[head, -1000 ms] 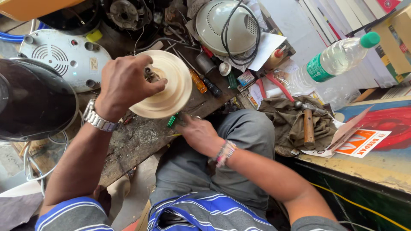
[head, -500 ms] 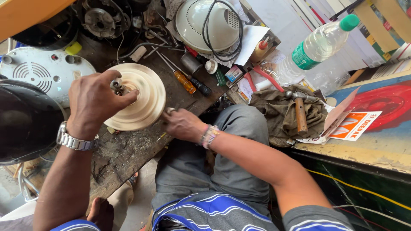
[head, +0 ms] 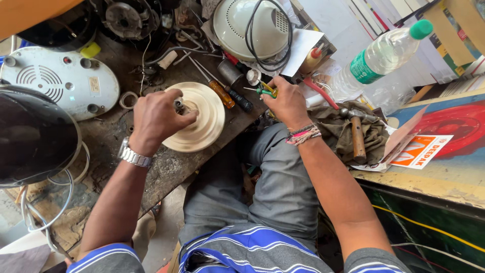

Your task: The person works on a disassembled fan motor base, using a screwdriver to adjust internal components and wires. They also apply a liquid from a bottle and use pliers to manipulate wires within the motor housing.

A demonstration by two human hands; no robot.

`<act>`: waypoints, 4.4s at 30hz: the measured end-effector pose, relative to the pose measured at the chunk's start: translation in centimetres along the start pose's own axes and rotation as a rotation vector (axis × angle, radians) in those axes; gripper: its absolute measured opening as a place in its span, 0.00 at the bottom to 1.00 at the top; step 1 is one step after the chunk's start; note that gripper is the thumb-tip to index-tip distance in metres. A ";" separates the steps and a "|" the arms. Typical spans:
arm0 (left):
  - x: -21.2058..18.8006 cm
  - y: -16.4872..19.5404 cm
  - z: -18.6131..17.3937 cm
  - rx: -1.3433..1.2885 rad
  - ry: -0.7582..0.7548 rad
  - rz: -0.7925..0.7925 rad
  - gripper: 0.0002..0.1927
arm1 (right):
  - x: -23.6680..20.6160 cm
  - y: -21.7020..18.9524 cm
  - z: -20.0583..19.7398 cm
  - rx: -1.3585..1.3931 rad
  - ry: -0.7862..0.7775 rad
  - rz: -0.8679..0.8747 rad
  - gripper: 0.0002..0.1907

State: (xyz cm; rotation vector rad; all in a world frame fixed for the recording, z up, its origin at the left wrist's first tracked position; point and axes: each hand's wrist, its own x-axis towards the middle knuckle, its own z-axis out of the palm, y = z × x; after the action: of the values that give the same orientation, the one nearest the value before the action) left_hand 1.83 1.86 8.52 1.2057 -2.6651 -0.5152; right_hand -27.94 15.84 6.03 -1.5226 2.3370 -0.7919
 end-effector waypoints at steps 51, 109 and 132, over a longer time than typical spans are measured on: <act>-9.3 -0.7 12.9 -1.755 0.339 -0.831 0.22 | 7.2 7.1 0.1 0.033 0.716 0.175 0.41; -2.9 -0.5 5.2 -1.603 0.530 -0.721 0.32 | 3.4 -8.9 3.0 0.166 0.069 -0.586 0.22; -3.1 -0.2 5.4 -1.606 0.526 -0.738 0.31 | 3.2 -8.7 2.9 0.178 0.059 -0.585 0.23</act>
State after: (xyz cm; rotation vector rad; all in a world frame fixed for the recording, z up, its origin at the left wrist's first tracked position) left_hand 2.43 5.35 3.45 1.2424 -0.6629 -1.6108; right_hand -21.24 9.35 8.77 -2.1460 1.7944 -1.1459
